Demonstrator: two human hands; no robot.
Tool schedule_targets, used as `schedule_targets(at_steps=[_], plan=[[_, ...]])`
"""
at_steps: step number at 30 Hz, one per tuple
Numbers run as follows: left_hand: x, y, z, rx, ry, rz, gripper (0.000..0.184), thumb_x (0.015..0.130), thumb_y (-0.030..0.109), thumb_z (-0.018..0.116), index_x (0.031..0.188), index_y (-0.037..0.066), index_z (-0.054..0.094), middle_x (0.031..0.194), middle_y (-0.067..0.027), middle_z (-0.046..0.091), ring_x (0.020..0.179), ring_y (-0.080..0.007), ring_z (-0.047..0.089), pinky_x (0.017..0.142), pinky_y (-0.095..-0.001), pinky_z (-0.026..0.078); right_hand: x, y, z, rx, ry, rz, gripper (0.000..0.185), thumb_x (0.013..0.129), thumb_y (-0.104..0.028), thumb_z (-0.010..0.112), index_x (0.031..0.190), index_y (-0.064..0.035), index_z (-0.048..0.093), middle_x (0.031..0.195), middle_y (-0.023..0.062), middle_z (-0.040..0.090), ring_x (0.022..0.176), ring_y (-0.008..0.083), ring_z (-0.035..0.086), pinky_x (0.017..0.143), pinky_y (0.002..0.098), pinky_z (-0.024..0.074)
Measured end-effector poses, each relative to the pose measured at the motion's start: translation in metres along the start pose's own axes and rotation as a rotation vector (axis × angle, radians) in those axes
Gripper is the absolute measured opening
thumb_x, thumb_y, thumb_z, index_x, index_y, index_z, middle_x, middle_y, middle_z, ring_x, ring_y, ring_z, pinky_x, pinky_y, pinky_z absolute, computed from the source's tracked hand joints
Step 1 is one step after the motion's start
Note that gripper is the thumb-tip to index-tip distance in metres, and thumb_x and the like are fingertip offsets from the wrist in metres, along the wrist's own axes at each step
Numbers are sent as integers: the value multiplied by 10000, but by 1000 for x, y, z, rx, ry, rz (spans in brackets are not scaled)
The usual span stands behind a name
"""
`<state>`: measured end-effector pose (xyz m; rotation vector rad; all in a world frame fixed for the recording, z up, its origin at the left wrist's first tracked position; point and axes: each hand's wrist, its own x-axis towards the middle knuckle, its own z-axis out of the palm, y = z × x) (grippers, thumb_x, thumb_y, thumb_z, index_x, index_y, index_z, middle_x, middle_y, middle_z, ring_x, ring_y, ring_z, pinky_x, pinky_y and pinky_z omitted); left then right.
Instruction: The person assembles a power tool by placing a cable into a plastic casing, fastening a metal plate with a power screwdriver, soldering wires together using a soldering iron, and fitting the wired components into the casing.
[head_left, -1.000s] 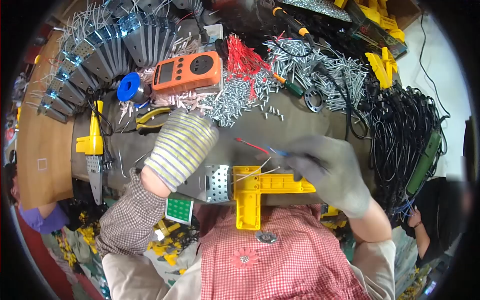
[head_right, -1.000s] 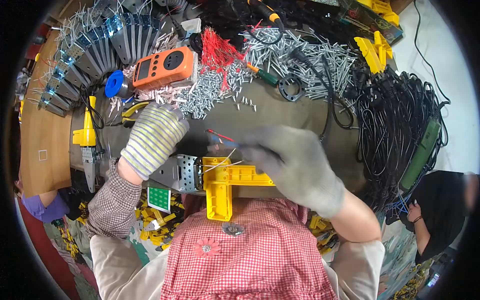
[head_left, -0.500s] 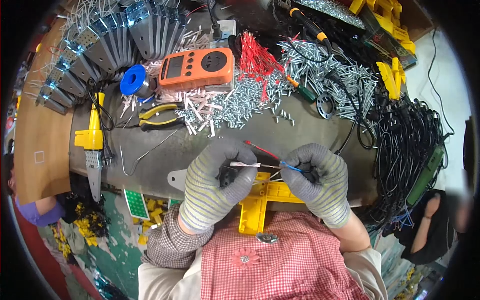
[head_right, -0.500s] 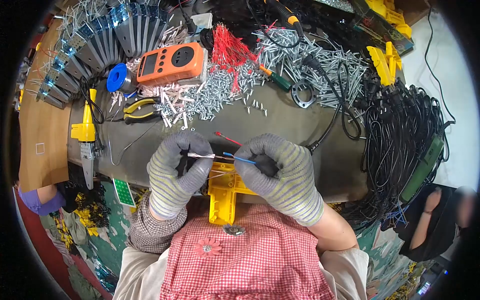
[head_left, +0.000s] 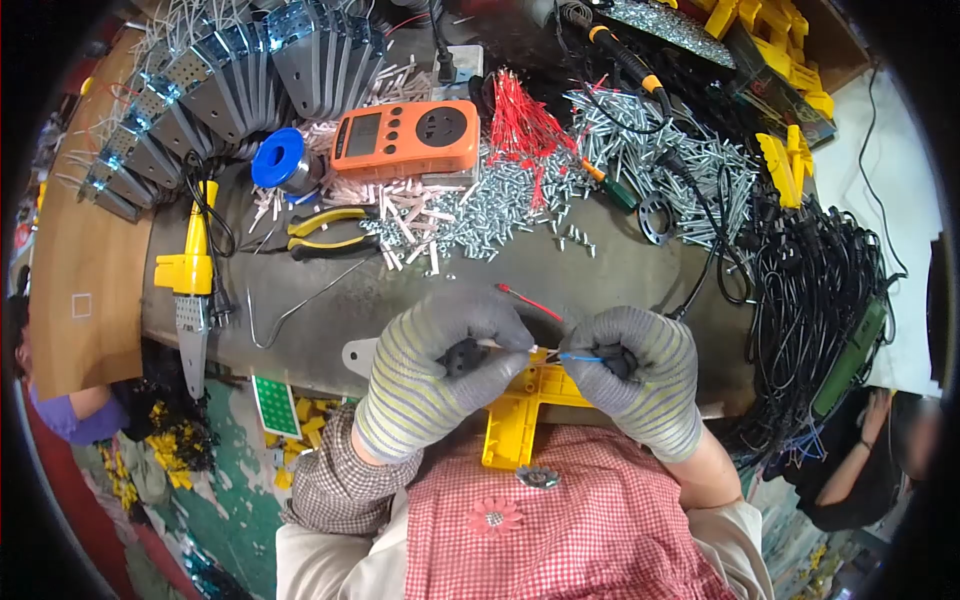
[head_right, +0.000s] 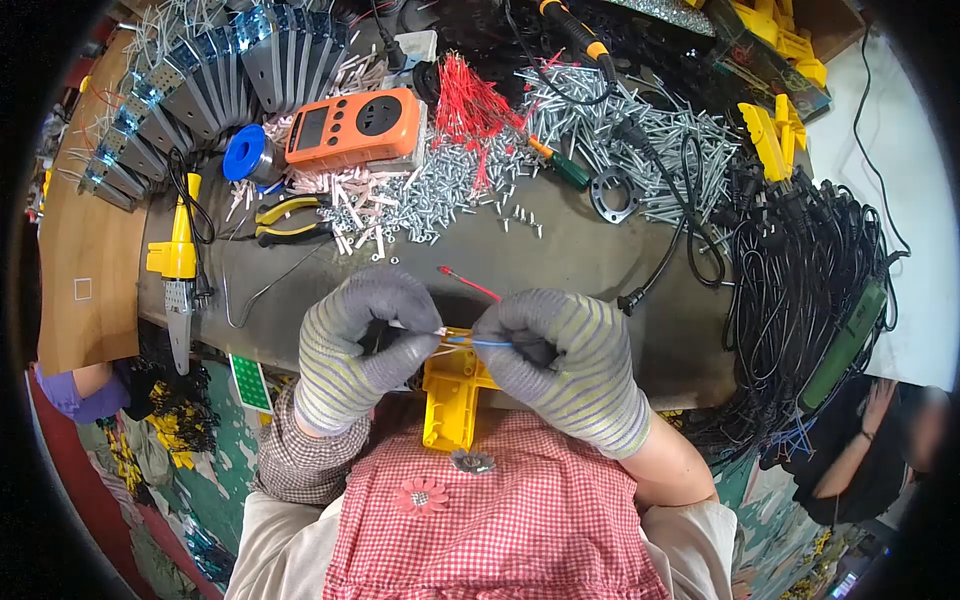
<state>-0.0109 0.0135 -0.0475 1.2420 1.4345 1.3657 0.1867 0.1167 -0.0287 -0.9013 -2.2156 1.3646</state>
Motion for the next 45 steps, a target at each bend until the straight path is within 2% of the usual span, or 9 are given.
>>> schedule_targets(at_steps=[5, 11, 15, 18, 24, 35, 41, 43, 45], plan=[[4, 8, 4, 339, -52, 217, 140, 721, 82, 808, 841, 92, 737, 826, -54, 644, 804, -199, 644, 712, -306, 507, 4, 6, -5, -77, -62, -293, 244, 777, -87, 749, 1005, -54, 670, 813, 99, 685, 680, 211, 685, 604, 335, 532], [-1, 6, 30, 653, -64, 548, 200, 701, 143, 803, 885, 130, 727, 828, -19, 639, 870, -231, 646, 784, -388, 506, -17, 21, -10, 71, -45, -130, 234, 847, -38, 709, 1062, -29, 618, 909, 108, 712, 821, 228, 739, 692, 301, 567], [8, 19, 11, 529, -33, 322, 183, 708, 94, 761, 878, 134, 704, 887, -39, 662, 871, -244, 638, 789, -399, 506, -20, 22, -17, 12, 11, -65, 183, 846, -110, 734, 999, -50, 654, 863, 91, 714, 750, 234, 723, 663, 305, 554], [24, 1, -41, 945, 101, 305, 118, 725, 73, 739, 809, 117, 668, 850, -66, 655, 812, -284, 618, 750, -407, 490, -18, 18, -22, -63, 38, -115, 170, 840, -179, 747, 954, -70, 682, 837, 87, 709, 712, 253, 698, 636, 317, 534], [65, -16, -72, 1465, -376, 688, 86, 765, 211, 653, 808, 141, 677, 964, -61, 638, 963, -260, 628, 809, -424, 503, -15, 13, -18, -156, 9, -165, 189, 836, -220, 744, 963, -83, 709, 828, 90, 704, 705, 276, 674, 636, 348, 521], [78, -2, -50, 1783, -538, 391, 136, 720, 207, 679, 835, 136, 692, 903, -104, 612, 889, -293, 622, 779, -437, 498, -10, 11, -9, -164, 59, -251, 115, 818, -81, 704, 930, -60, 690, 828, 99, 662, 745, 277, 653, 648, 355, 518], [71, -8, -47, 1325, -225, 552, 180, 654, 103, 707, 816, 101, 628, 946, -127, 615, 973, -298, 592, 827, -455, 468, -14, 6, -6, -124, 72, -160, 111, 808, -83, 711, 916, -68, 691, 800, 99, 670, 673, 272, 657, 608, 357, 517], [51, 20, -24, 990, -119, 529, 173, 710, 37, 684, 854, 81, 600, 955, -119, 623, 965, -273, 610, 825, -423, 482, -18, 9, -7, -156, 89, -167, 114, 798, -95, 720, 907, -77, 696, 773, 94, 676, 638, 269, 657, 587, 358, 513], [19, 9, -10, 142, -184, 138, 144, 801, -15, 628, 903, 63, 563, 942, -92, 624, 923, -215, 622, 798, -362, 497, -19, 12, -5, -134, 120, -178, 123, 783, -113, 732, 898, -83, 701, 747, 87, 677, 618, 266, 655, 576, 356, 509]])
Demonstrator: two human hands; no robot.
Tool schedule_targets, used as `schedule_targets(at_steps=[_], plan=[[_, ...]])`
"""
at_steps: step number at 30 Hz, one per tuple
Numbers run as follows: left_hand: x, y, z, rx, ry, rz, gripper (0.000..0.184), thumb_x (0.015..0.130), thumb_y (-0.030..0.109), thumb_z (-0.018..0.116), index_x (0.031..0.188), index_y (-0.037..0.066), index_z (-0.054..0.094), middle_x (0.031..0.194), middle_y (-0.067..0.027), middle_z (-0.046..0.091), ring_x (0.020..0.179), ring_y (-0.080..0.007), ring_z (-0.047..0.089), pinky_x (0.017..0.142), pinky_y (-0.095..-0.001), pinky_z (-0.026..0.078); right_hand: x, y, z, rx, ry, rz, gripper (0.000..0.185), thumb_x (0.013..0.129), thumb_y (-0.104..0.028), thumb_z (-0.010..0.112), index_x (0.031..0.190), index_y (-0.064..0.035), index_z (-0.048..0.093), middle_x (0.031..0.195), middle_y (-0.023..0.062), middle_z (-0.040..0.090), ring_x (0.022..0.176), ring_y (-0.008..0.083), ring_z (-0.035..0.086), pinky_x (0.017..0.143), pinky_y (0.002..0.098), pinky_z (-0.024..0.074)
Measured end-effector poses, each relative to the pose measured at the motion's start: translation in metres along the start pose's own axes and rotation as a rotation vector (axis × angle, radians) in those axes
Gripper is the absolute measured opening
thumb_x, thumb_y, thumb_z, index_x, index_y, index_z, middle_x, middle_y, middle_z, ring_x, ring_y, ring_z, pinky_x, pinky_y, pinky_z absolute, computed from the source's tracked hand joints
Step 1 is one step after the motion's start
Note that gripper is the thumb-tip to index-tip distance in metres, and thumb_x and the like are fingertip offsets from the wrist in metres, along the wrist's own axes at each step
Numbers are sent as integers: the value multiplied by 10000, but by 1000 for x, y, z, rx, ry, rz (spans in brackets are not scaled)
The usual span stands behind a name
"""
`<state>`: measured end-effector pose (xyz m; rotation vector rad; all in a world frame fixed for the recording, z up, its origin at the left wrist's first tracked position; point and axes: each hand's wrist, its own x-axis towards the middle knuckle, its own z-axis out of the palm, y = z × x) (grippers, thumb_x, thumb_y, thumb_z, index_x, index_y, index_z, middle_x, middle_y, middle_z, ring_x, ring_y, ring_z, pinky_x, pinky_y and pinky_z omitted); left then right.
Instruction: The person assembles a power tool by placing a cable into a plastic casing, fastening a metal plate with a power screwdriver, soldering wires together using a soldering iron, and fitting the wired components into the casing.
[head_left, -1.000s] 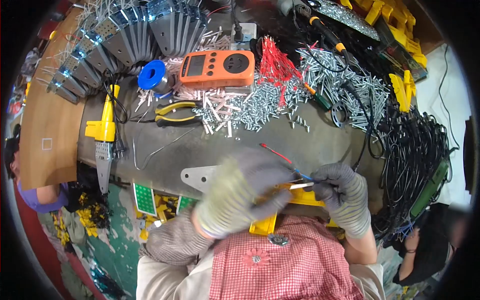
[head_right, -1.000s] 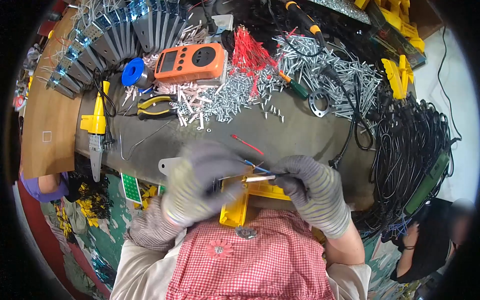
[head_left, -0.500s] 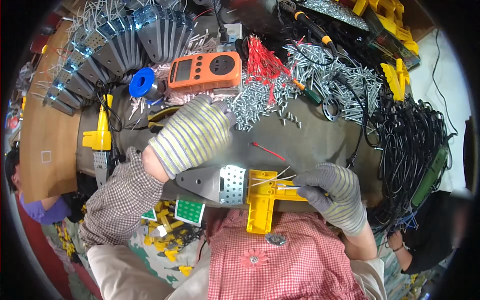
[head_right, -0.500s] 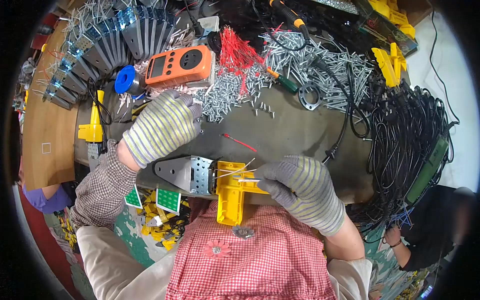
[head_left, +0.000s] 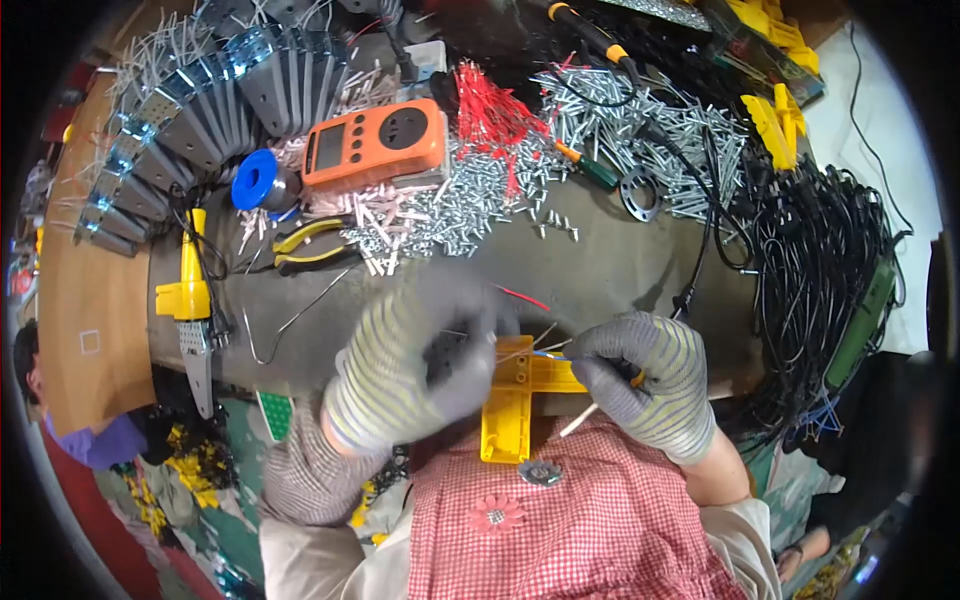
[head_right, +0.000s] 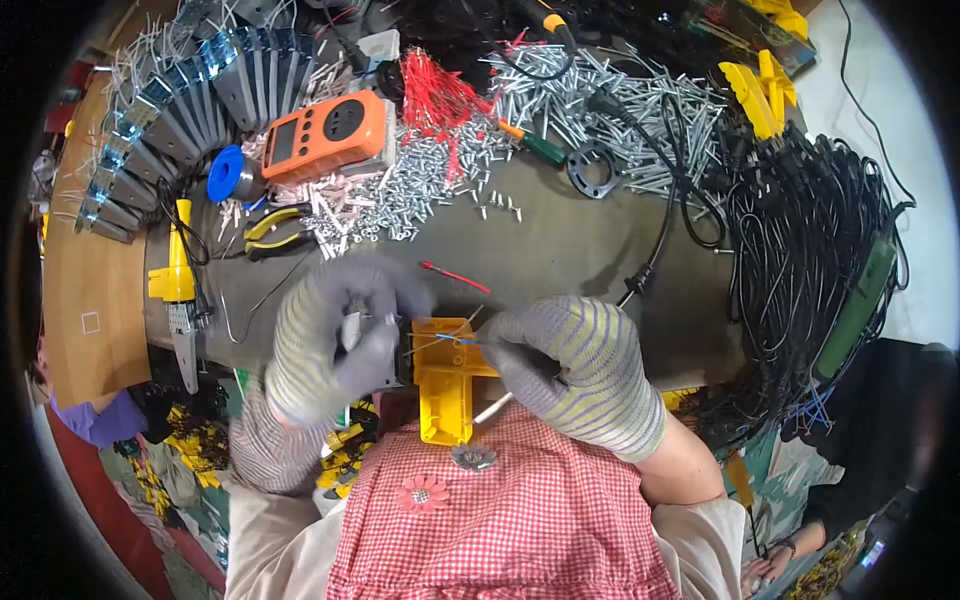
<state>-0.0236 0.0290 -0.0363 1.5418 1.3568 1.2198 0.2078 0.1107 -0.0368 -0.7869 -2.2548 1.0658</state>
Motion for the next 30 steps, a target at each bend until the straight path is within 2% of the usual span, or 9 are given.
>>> schedule_targets(at_steps=[1, 4, 8, 14, 17, 20, 25, 30], plan=[[-9, 2, 10, -200, 20, -106, 132, 836, -4, 634, 927, 55, 559, 924, -76, 619, 872, -174, 612, 761, -315, 501, 1, 1, 0, 8, 9, -15, 128, 776, -122, 738, 894, -86, 703, 733, 84, 678, 608, 264, 653, 571, 355, 507], [-10, -5, 28, -157, 129, 2, 196, 760, 8, 661, 933, 66, 589, 899, -78, 627, 822, -189, 627, 758, -322, 510, 1, -2, -3, 33, -2, 10, 127, 772, -137, 739, 880, -82, 704, 716, 83, 676, 586, 261, 649, 557, 352, 504], [-14, -11, 32, -125, 147, -27, 202, 745, 14, 676, 927, 65, 603, 892, -73, 626, 828, -201, 635, 770, -322, 509, 1, 1, -3, 21, -28, 11, 130, 769, -146, 737, 877, -83, 702, 729, 90, 680, 595, 261, 654, 554, 351, 507], [-9, -5, 30, 18, 123, 4, 209, 722, 16, 693, 908, 75, 619, 893, -76, 634, 820, -240, 647, 759, -337, 516, 1, 5, -1, -65, -32, -68, 141, 748, -140, 744, 871, -88, 699, 738, 89, 682, 600, 279, 651, 567, 367, 520], [-1, 2, 24, 203, 66, 96, 206, 706, -28, 713, 861, 70, 619, 869, -58, 648, 816, -198, 640, 727, -313, 520, 1, 7, 0, -125, 9, -146, 152, 738, -136, 750, 869, -85, 692, 742, 80, 679, 610, 279, 653, 572, 375, 524], [-1, 7, 24, 287, 72, 30, 163, 688, -4, 725, 814, 76, 662, 861, -53, 663, 814, -206, 654, 711, -316, 524, 1, 8, 1, -184, 33, -246, 171, 732, -136, 755, 880, -86, 684, 743, 68, 672, 622, 276, 656, 576, 379, 526], [5, 13, 16, 268, -9, 41, 154, 693, 4, 718, 824, 82, 693, 876, -61, 666, 814, -214, 660, 710, -322, 526, 3, 7, 0, -223, -5, -320, 201, 720, -136, 758, 900, -101, 676, 740, 55, 664, 624, 278, 652, 585, 383, 531], [6, 13, 11, 215, -40, 40, 166, 709, 7, 721, 853, 84, 693, 889, -65, 662, 829, -218, 653, 729, -331, 521, 6, -1, -7, -219, -65, -259, 165, 722, -139, 746, 868, -103, 678, 720, 68, 657, 622, 284, 651, 584, 389, 529]])
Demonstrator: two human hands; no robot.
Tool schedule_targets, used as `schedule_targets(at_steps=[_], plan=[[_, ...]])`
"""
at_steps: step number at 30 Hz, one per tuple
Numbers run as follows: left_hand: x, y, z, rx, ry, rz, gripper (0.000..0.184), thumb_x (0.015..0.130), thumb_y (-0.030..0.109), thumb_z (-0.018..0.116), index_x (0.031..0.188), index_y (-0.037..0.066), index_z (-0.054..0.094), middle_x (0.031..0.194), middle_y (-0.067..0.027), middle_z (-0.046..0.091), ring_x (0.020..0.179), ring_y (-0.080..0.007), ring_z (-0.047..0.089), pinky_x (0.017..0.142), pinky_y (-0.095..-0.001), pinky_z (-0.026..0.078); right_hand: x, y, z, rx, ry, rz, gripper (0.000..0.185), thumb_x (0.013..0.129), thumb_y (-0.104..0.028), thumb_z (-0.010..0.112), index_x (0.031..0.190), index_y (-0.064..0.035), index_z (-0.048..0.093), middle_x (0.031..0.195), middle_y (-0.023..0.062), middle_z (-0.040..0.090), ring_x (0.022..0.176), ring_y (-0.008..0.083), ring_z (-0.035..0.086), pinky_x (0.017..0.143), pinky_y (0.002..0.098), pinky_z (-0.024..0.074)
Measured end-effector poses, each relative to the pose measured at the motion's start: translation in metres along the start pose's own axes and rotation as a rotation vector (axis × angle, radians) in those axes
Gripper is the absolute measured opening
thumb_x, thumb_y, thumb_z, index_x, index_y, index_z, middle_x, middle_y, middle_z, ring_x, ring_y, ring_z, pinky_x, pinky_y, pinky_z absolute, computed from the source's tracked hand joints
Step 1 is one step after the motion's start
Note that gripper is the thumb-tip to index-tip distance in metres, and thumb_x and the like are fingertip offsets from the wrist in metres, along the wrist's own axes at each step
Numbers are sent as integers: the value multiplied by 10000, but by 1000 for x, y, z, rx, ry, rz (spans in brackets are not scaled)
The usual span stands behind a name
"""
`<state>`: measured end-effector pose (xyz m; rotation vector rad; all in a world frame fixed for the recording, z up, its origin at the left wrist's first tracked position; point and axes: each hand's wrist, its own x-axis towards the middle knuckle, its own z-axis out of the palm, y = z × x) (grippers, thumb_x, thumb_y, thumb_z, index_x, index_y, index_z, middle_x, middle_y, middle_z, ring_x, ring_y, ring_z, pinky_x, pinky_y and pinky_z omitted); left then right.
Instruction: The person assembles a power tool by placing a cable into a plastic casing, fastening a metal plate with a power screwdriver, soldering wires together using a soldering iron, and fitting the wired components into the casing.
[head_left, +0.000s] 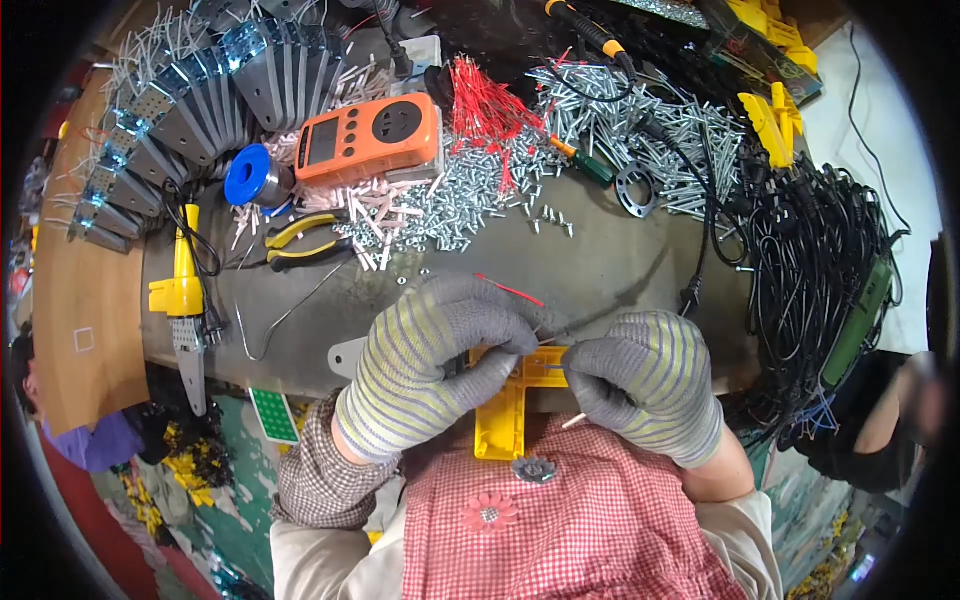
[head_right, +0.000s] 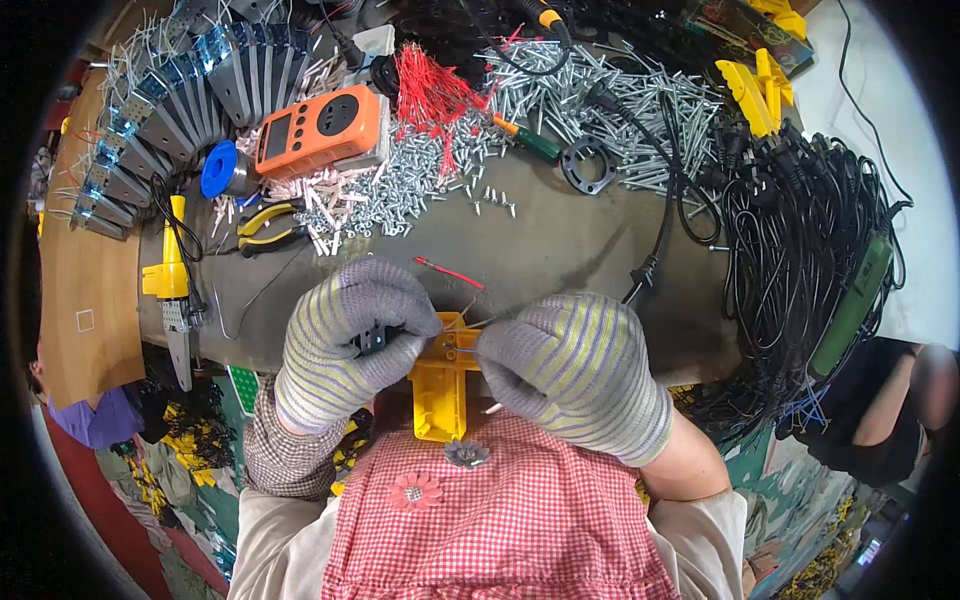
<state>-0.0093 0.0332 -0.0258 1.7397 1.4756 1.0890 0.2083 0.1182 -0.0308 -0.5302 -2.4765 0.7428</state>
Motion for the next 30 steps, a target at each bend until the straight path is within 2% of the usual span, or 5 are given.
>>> schedule_targets(at_steps=[17, 20, 23, 28, 30], plan=[[4, -7, 0, 202, -92, 135, 187, 676, 56, 724, 859, 80, 691, 887, -65, 653, 842, -237, 640, 784, -357, 497, 2, -3, -4, -83, -49, 24, 155, 734, -159, 746, 866, -115, 678, 770, 58, 675, 674, 284, 664, 613, 387, 528], [1, -4, 1, -100, -71, -28, 172, 691, 23, 740, 849, 69, 690, 879, -66, 666, 840, -205, 647, 753, -322, 497, 3, -4, -6, -35, 29, 34, 179, 720, -134, 767, 876, -113, 682, 777, 56, 679, 665, 276, 659, 603, 379, 521], [-5, -2, 11, -402, 76, -163, 128, 756, 32, 723, 873, 78, 705, 880, -56, 701, 893, -233, 681, 834, -351, 527, 0, -3, -1, -11, 94, 37, 189, 716, -121, 780, 879, -110, 684, 781, 49, 682, 645, 265, 650, 592, 374, 514], [-9, 2, 18, -478, 77, -270, 117, 756, 29, 758, 863, 62, 728, 888, -54, 713, 877, -158, 678, 810, -309, 528, -2, 1, 17, 113, 159, -10, 163, 766, -92, 746, 914, -88, 677, 793, 60, 681, 639, 249, 645, 589, 361, 506], [-9, 6, 18, -474, 122, -280, 116, 748, 39, 773, 853, 61, 730, 892, -60, 714, 867, -157, 680, 796, -304, 531, 0, -4, 5, 345, 88, 137, 154, 796, -49, 711, 941, -66, 662, 824, 73, 687, 672, 224, 666, 614, 340, 521]])
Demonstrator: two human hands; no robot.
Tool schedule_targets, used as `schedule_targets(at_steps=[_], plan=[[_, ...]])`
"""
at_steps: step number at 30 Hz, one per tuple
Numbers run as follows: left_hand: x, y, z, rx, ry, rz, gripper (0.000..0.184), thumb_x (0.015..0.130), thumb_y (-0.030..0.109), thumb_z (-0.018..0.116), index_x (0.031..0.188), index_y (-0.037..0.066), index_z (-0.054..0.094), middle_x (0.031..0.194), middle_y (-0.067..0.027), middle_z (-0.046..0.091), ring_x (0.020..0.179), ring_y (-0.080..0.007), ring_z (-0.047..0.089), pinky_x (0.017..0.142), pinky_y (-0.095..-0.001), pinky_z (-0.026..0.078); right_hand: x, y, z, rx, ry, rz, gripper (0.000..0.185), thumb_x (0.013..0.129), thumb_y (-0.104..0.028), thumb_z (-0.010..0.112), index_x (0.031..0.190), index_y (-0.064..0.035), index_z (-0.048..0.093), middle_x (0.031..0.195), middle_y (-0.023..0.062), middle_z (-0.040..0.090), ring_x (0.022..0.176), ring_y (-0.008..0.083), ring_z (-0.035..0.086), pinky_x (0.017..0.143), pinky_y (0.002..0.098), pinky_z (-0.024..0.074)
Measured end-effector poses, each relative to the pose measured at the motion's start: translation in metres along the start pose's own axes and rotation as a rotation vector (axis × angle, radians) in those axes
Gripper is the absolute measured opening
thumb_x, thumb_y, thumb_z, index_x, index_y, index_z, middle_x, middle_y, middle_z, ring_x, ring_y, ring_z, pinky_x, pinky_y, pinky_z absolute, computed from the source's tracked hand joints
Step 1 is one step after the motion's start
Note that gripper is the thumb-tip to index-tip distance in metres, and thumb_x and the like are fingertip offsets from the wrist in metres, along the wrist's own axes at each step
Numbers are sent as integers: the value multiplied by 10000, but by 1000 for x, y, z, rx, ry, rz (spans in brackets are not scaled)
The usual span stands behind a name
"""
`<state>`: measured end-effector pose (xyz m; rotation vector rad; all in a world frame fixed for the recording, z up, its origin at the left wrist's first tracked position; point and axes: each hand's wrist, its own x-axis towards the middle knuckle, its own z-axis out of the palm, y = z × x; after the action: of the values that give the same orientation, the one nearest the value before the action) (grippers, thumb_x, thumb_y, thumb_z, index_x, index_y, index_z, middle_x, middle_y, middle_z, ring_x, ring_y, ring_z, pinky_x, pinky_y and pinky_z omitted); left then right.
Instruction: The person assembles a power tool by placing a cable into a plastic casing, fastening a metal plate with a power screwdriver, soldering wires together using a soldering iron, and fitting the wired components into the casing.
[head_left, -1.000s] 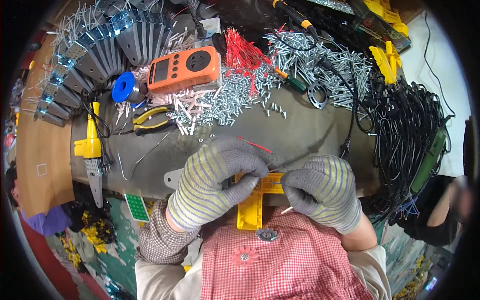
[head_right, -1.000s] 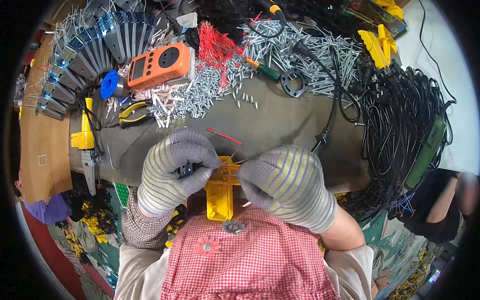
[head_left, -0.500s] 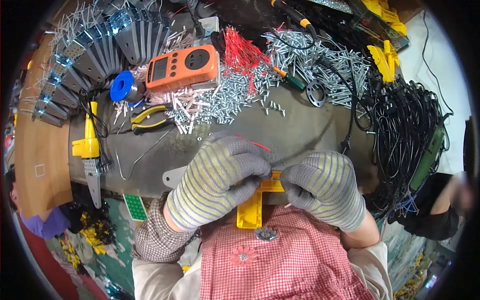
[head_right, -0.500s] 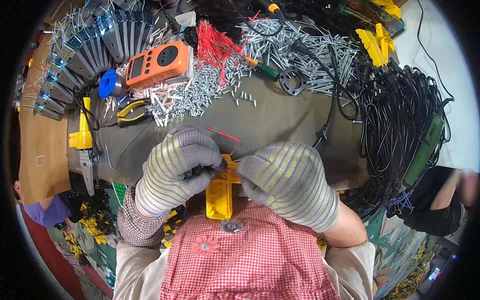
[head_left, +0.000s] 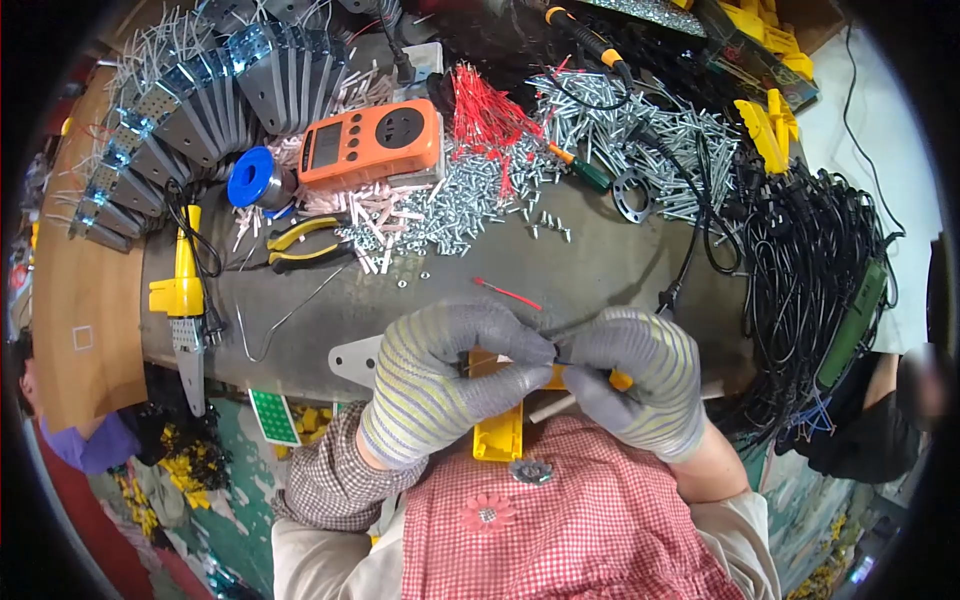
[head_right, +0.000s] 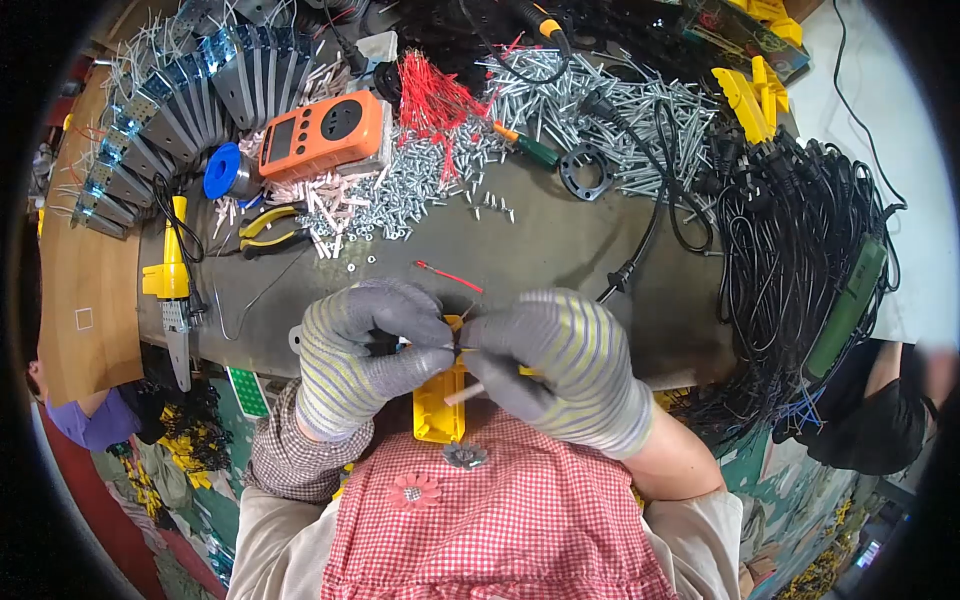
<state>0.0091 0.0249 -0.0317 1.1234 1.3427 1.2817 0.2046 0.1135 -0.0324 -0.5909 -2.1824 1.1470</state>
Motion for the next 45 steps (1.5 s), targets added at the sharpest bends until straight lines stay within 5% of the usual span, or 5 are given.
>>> schedule_targets(at_steps=[11, 31, 34, 36, 45], plan=[[-12, 8, -8, 199, -174, 31, 841, 716, 87, 820, 1452, 96, 411, 1044, -94, 656, 835, -175, 666, 816, -322, 517, -10, 2, -10, 228, 49, 193, 166, 868, -10, 632, 1022, -39, 688, 861, 101, 696, 755, 215, 700, 677, 326, 543], [-13, -5, -17, 216, 67, 450, 538, 820, -47, 601, 1342, 10, 481, 798, -18, 554, 726, -106, 541, 742, -280, 467, 7, 1, -5, -145, -223, -3, 162, 834, -195, 714, 926, -63, 703, 930, 99, 687, 847, 302, 668, 722, 388, 530], [-34, 15, -28, 18, 304, 135, 367, 793, 6, 598, 1157, -42, 599, 694, -9, 556, 663, -121, 518, 675, -304, 462, -2, 16, -16, -195, -163, 14, 157, 859, -207, 711, 908, -58, 717, 887, 110, 684, 770, 285, 666, 673, 353, 526], [-30, 29, -71, -53, -269, -37, 201, 781, 38, 656, 976, -1, 683, 699, -44, 601, 648, -166, 561, 665, -334, 458, -5, 13, -25, -112, -114, 189, 136, 856, -184, 715, 898, -55, 720, 850, 116, 674, 713, 268, 659, 644, 322, 521], [68, -19, -21, 1561, -388, 541, 205, 677, 158, 748, 859, 123, 662, 882, -59, 628, 874, -242, 620, 825, -423, 453, -12, 17, -9, 541, 263, 269, 109, 913, -63, 649, 1014, -35, 617, 899, 4, 626, 747, 52, 571, 678, 210, 472]])
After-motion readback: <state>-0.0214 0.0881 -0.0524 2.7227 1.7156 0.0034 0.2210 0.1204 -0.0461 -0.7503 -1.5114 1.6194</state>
